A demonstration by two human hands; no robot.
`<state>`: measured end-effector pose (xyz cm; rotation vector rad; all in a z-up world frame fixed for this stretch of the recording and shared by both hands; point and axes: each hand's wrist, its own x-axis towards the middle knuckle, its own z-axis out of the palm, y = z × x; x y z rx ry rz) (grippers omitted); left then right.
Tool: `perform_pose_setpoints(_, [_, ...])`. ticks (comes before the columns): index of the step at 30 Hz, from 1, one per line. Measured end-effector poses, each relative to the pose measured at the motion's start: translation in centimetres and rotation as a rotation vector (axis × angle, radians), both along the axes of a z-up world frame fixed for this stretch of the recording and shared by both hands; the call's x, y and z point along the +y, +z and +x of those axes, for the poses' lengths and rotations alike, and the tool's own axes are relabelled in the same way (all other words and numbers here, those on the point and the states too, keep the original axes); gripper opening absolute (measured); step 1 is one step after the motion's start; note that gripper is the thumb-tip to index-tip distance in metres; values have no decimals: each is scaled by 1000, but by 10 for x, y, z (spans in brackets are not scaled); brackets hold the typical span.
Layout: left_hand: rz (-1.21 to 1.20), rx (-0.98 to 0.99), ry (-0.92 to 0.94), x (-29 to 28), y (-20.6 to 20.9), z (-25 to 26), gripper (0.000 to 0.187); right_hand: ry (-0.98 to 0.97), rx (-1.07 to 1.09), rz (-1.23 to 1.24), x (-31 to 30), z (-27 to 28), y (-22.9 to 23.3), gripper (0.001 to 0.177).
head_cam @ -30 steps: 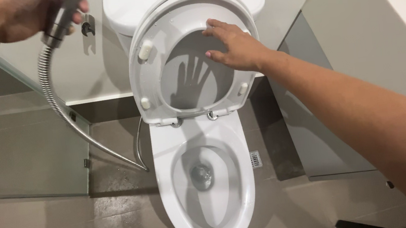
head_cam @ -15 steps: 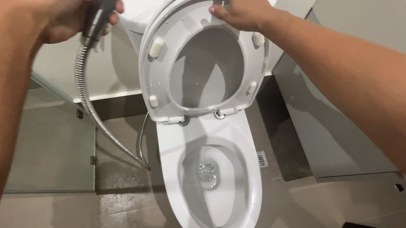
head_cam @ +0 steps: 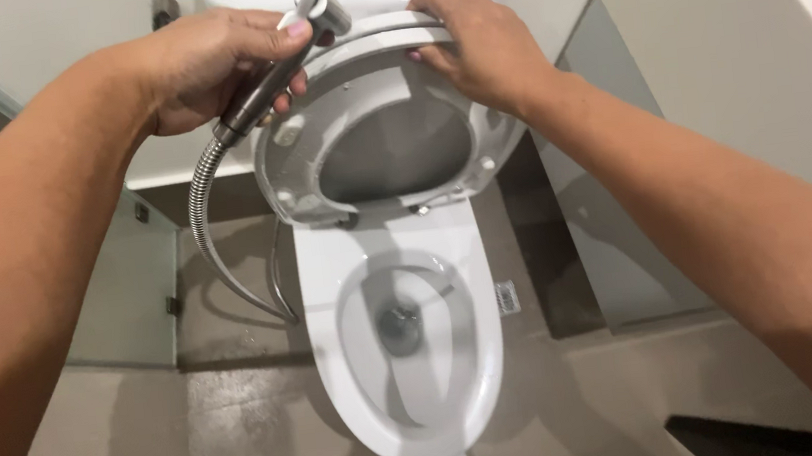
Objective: The person sprays the toilet bowl, seat, and lid with a handheld bidet sprayer, then applies cleaning liquid from a pouch into the bowl. They scrub the bowl and seat with a toilet brush while rinsing with the sprayer, and finally rinse the brush.
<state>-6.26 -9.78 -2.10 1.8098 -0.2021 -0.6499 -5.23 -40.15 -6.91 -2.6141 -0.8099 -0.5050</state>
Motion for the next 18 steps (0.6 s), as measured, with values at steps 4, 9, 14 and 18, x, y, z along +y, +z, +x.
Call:
perform_pose_setpoints(4, [4, 52, -32, -16, -10, -32, 32, 99, -112, 11, -6, -36, -9, 39])
perform_pose_setpoints(9, [16, 54, -27, -20, -18, -70, 33, 131, -74, 17, -10, -85, -25, 39])
perform_pose_setpoints(14, [-28, 123, 14, -25, -29, -110, 27, 264, 1, 26, -20, -145, -39, 47])
perform_pose_setpoints(18, [25, 217, -16, -35, -46, -142, 30, 283, 189, -47, -26, -191, -53, 58])
